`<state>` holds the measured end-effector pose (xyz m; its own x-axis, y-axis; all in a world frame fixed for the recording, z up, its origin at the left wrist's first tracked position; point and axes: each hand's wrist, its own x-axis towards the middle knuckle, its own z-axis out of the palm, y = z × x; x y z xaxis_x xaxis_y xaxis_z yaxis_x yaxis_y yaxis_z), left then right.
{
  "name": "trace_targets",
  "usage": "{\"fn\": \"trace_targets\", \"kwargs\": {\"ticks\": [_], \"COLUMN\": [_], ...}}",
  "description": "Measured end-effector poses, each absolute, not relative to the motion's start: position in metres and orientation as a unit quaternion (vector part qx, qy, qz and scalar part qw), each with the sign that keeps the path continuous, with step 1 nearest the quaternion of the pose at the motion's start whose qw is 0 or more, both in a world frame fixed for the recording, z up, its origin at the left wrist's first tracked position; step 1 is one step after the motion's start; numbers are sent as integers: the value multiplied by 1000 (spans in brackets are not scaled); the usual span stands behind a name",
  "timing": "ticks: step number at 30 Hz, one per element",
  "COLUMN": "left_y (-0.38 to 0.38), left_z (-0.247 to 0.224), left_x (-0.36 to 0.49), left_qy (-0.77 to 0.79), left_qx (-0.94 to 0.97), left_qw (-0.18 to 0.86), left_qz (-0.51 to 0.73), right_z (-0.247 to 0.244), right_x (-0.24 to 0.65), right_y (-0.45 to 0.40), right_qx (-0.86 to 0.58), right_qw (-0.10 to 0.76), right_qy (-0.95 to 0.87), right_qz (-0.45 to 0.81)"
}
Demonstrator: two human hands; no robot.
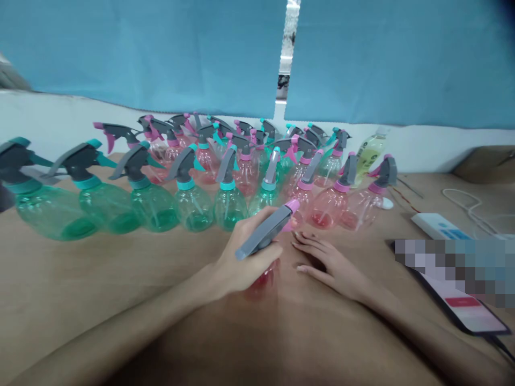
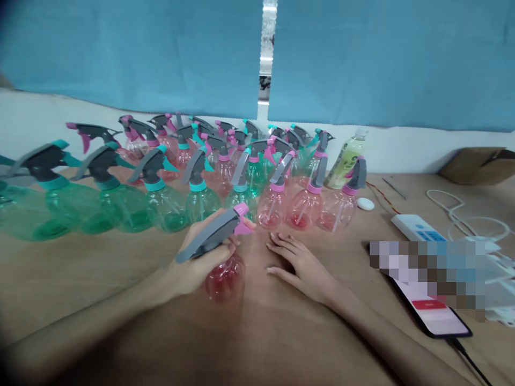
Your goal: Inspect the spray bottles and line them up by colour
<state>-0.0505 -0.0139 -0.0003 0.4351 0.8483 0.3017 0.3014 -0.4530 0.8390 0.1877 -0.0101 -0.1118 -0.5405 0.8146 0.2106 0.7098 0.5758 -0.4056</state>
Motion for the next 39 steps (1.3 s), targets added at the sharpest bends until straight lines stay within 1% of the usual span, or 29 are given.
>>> {"fn": "trace_targets", "kwargs": {"ticks": [10, 14, 20, 23, 27, 32, 35, 39], "left_y": [-14, -16, -17, -17, -19, -20, -20, -16], "left_z": [-14, -17, -19, -18, -19, -20, -18, -14], "left_x": [-45, -41, -16, 5, 37, 76, 100, 124], "left_qy": [401, 398, 382, 363, 353, 349, 335, 318], "left_qx": [733, 728, 731, 731, 735, 743, 738, 748], "left_qw": [347, 363, 353, 383, 420, 419, 439, 456], "left_qz": [426, 424, 442, 432, 398, 388, 387, 362], "right_z": [-110, -100, -69, -54, -45, -50, -56, -62], "right_x": [189, 192, 197, 201, 209, 221, 225, 236], "right_y": [-14, -28, -58, -69, -80, -88, -87, -82], "right_qx": [-435, -447, -460, -471, -500, -553, -581, -610], "right_qw": [204, 200, 201, 209, 251, 311, 354, 360], "right_qy": [-870, -859, -838, -822, -792, -731, -699, -683], "right_qz": [114, 150, 215, 242, 245, 254, 220, 176]}}
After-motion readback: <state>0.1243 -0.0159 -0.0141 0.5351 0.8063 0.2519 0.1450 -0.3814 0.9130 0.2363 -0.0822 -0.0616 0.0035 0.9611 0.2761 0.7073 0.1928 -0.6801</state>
